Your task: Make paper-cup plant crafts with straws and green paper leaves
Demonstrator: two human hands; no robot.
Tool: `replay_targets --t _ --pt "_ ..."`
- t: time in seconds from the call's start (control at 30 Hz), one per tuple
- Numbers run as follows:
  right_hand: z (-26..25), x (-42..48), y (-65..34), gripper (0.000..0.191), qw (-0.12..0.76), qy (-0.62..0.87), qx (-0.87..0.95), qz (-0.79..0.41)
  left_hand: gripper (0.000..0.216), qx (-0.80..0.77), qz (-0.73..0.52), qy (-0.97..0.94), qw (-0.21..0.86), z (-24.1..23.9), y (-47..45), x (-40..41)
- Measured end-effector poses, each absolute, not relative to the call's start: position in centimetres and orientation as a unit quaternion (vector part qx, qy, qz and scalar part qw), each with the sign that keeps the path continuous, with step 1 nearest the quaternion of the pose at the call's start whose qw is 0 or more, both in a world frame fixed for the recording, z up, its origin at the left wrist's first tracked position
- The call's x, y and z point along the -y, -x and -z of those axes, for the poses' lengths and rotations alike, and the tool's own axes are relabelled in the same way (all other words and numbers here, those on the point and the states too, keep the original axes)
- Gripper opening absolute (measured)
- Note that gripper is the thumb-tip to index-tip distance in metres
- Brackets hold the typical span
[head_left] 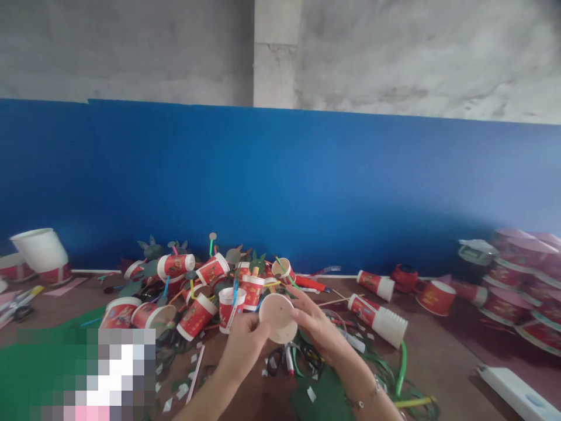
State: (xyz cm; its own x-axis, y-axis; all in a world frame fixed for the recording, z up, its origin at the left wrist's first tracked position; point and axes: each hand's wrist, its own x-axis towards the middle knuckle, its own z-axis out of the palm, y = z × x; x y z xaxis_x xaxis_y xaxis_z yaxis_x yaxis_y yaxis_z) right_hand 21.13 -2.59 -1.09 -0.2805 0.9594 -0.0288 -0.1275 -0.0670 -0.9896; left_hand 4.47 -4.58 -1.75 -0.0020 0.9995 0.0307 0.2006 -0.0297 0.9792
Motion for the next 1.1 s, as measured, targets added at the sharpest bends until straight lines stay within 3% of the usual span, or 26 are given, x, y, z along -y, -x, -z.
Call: replay_targets --t 0.6,0.93,1.1 --pt "0.3 3.0 -21.6 0.07 0.412 0.43 0.483 -0.642 0.027 -0.512 -0.45 -0.587 0.437 0.6 -4.8 5.5" --pt "0.3 2.8 -22.0 0.074 0.394 0.451 0.509 -0.618 0.034 -0.481 -0.455 -0.608 0.438 0.9 -4.8 5.6" --pt "0.7 2.7 -23.2 0.074 0.396 0.375 0.527 -0.652 0.05 -0.492 -0.457 -0.468 0.574 1.3 -3.9 4.2"
